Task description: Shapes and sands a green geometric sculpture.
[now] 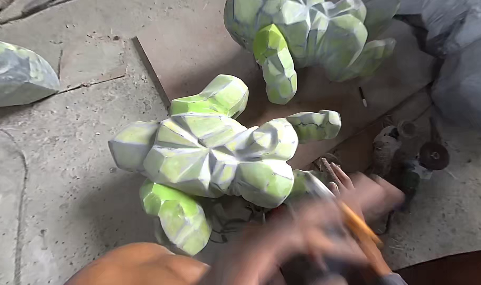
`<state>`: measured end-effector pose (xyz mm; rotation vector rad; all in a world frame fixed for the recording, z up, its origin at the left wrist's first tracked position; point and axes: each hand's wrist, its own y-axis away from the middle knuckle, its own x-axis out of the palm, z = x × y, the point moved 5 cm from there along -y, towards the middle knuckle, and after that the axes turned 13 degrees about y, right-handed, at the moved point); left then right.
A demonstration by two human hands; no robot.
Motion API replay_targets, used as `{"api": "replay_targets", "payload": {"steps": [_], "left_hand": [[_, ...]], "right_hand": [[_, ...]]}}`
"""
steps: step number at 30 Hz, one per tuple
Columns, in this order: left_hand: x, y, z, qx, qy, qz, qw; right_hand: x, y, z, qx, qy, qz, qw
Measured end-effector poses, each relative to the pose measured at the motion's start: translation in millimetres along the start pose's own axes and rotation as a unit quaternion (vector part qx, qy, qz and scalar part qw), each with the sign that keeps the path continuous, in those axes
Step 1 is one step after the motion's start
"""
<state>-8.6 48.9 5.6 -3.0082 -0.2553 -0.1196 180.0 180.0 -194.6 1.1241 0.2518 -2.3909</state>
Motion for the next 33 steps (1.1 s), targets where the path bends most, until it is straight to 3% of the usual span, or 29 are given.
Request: {"api": "replay_targets", "payload": {"steps": [2,4,7,9,12,19,22,25,30,33], "left_hand": [[-22,-28,36,0.036,-0.125,-0.061,0.990],[-50,-51,77,0.032,-0.252,-0.148,0.956],[-74,-68,134,0.042,-0.338,-0.200,0.919],[-78,-73,151,0.039,-0.354,-0.213,0.910],[-81,-75,156,0.012,-0.338,-0.224,0.914],[-83,-77,163,0.002,-0.351,-0.215,0.911],[-85,-79,161,0.001,-0.356,-0.216,0.909],[-85,-77,165,-0.010,-0.350,-0.221,0.910],[-86,-79,162,-0.001,-0.357,-0.238,0.903],[-87,-77,164,0.004,-0.360,-0.229,0.904]], "right_hand": [[-1,-11,3,-0.010,0.005,0.005,1.000],[-1,-15,2,-0.022,0.028,0.000,0.999],[-1,0,-2,-0.052,0.062,-0.035,0.996],[1,25,-7,-0.062,0.069,-0.046,0.995],[7,49,-14,-0.044,0.048,-0.024,0.998],[10,-1,-12,0.018,0.021,-0.020,0.999],[13,-14,-12,-0.020,0.029,-0.048,0.998],[16,-36,-15,-0.026,0.029,-0.024,0.999],[13,14,-21,-0.094,0.058,-0.050,0.993],[10,-7,-28,-0.094,0.011,-0.051,0.994]]}}
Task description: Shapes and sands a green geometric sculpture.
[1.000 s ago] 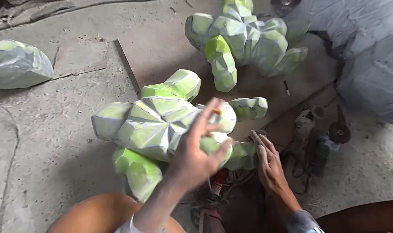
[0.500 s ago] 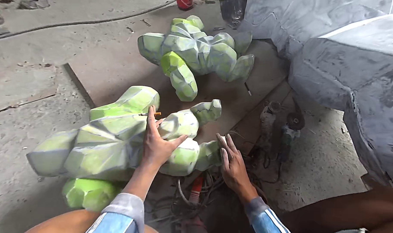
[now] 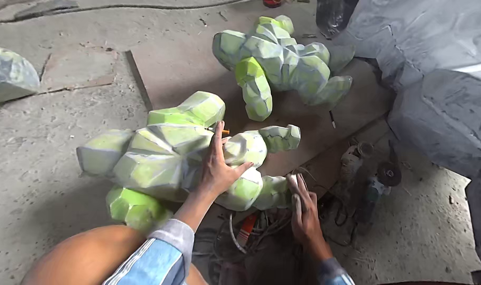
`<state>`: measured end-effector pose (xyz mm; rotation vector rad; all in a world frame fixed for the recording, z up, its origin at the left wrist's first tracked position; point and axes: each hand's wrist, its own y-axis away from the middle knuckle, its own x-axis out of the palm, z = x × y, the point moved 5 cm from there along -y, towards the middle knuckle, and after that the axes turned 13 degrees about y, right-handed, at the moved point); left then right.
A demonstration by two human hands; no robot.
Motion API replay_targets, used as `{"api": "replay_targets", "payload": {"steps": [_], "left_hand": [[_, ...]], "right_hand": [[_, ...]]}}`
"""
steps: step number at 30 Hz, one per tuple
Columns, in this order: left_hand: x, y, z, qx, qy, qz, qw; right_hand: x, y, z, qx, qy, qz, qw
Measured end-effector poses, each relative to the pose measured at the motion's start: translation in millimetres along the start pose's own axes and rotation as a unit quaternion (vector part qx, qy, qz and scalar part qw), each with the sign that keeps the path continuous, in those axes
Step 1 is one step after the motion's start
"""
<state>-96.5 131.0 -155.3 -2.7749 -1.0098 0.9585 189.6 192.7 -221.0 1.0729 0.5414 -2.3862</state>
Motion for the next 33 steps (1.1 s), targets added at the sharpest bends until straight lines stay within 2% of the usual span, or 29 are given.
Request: {"api": "replay_targets", "payload": {"steps": [3,8,11,13,18,21,23,28,33], "left_hand": [[-1,1,-1,-0.001,0.004,0.003,1.000],[0,-3,1,0.009,0.010,-0.002,1.000],[1,-4,7,0.020,0.007,-0.001,1.000],[2,-4,7,0.016,0.010,-0.004,1.000],[2,-6,8,0.021,0.005,-0.008,1.000],[2,-4,7,0.019,-0.003,0.003,1.000],[3,-3,7,0.022,0.005,-0.003,1.000],[1,-5,8,0.021,0.005,-0.008,1.000],[2,-2,9,0.023,-0.005,0.005,1.000]], "right_hand": [[2,-25,-7,0.058,-0.023,0.057,0.996],[-6,3,-4,-0.033,-0.013,0.028,0.999],[0,-34,-12,0.021,-0.007,0.078,0.997],[1,-39,-15,0.061,-0.012,0.101,0.993],[-11,-2,-6,-0.063,0.004,0.069,0.996],[-3,-39,-11,-0.037,0.010,0.102,0.994],[-2,-46,-11,-0.005,0.009,0.105,0.994],[-11,1,-4,-0.095,0.062,0.049,0.992],[-5,-38,5,-0.084,0.085,0.086,0.989]]}}
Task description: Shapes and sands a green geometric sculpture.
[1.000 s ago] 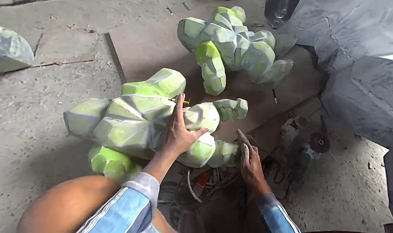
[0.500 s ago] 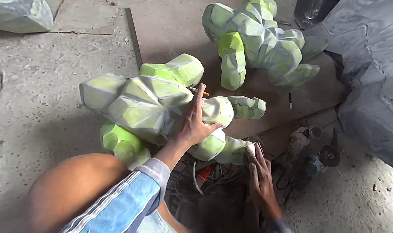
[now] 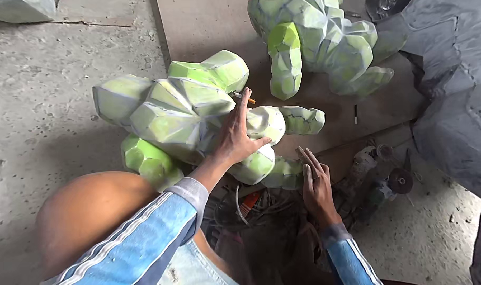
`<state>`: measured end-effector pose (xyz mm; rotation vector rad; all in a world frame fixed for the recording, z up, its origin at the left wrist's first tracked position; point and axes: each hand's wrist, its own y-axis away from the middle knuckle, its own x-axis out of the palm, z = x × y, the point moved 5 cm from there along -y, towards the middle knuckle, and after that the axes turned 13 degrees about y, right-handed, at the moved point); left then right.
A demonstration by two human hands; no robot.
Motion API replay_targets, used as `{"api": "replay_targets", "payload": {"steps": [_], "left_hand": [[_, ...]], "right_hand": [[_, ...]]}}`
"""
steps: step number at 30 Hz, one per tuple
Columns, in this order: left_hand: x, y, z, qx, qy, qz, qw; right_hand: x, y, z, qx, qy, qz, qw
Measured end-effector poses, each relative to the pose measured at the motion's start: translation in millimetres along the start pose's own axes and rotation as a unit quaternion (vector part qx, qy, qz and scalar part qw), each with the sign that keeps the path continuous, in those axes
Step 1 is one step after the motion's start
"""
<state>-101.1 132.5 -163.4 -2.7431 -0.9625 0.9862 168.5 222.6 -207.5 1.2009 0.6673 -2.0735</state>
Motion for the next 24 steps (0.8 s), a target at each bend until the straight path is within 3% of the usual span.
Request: {"api": "replay_targets", "payload": {"steps": [5,10,15,17,20,24], "left_hand": [[0,-3,0,0.003,0.003,-0.007,1.000],[0,-2,2,0.011,0.000,0.002,1.000],[0,-5,4,0.014,0.007,-0.002,1.000],[1,-6,6,0.018,-0.002,0.001,1.000],[0,-3,5,0.007,-0.002,0.005,1.000],[-1,-8,4,0.005,0.010,-0.009,1.000]], "right_hand": [[29,77,9,-0.001,0.029,-0.077,0.997],[29,25,12,0.044,-0.013,-0.116,0.992],[52,77,12,0.066,-0.076,-0.138,0.985],[41,46,6,0.062,-0.081,-0.125,0.987],[16,-6,-4,0.064,-0.138,-0.023,0.988],[4,11,-9,0.003,-0.156,0.002,0.988]]}}
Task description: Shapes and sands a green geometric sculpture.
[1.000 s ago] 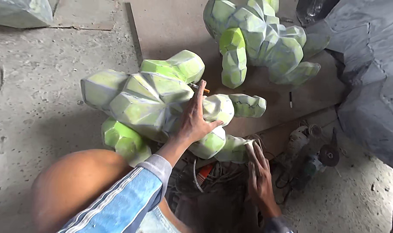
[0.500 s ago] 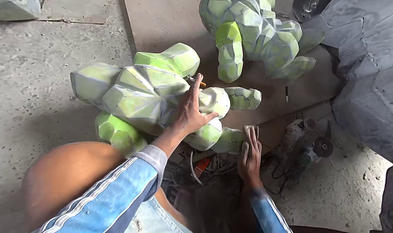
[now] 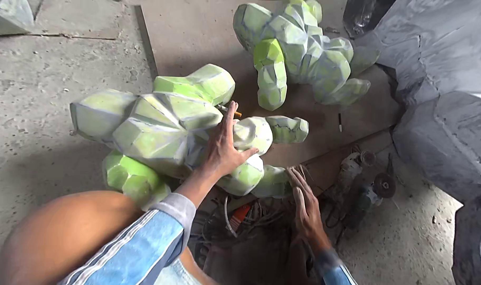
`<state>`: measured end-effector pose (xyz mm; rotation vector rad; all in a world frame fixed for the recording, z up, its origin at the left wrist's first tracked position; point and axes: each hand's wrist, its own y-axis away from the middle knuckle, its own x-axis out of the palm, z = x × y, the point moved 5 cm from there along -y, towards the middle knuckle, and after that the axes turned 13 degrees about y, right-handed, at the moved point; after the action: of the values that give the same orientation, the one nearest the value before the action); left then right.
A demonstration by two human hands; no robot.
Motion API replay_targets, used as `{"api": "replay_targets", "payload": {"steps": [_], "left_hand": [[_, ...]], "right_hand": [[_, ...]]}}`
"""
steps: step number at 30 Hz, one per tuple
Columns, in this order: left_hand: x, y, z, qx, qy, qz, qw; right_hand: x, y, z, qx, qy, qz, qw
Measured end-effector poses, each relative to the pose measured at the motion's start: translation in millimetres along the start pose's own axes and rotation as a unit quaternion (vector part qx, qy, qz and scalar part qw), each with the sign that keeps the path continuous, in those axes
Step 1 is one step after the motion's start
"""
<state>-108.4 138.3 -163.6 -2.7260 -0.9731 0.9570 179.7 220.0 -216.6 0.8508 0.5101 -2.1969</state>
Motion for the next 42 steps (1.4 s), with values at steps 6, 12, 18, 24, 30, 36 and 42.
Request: {"api": "replay_targets", "payload": {"steps": [6,12,18,24,30,36,42], "left_hand": [[1,4,-2,0.007,0.003,0.002,1.000],[1,8,-4,-0.007,0.005,0.009,1.000],[-1,7,-3,-0.025,-0.011,0.007,1.000],[0,8,-6,-0.035,-0.033,0.008,0.999],[0,11,-3,-0.040,-0.041,0.010,0.998],[-1,13,1,-0.041,-0.037,0.007,0.998],[-3,16,7,-0.034,-0.037,0.005,0.999]], "right_hand": [[4,-32,-22,0.118,-0.138,0.034,0.983],[29,-25,-59,0.175,-0.257,0.054,0.949],[32,-25,-69,0.197,-0.307,0.061,0.929],[33,-33,-73,0.193,-0.333,0.121,0.915],[66,-44,-103,0.198,-0.239,0.220,0.925],[23,-43,-86,0.164,-0.334,0.298,0.879],[67,-48,-103,0.197,-0.299,0.298,0.885]]}}
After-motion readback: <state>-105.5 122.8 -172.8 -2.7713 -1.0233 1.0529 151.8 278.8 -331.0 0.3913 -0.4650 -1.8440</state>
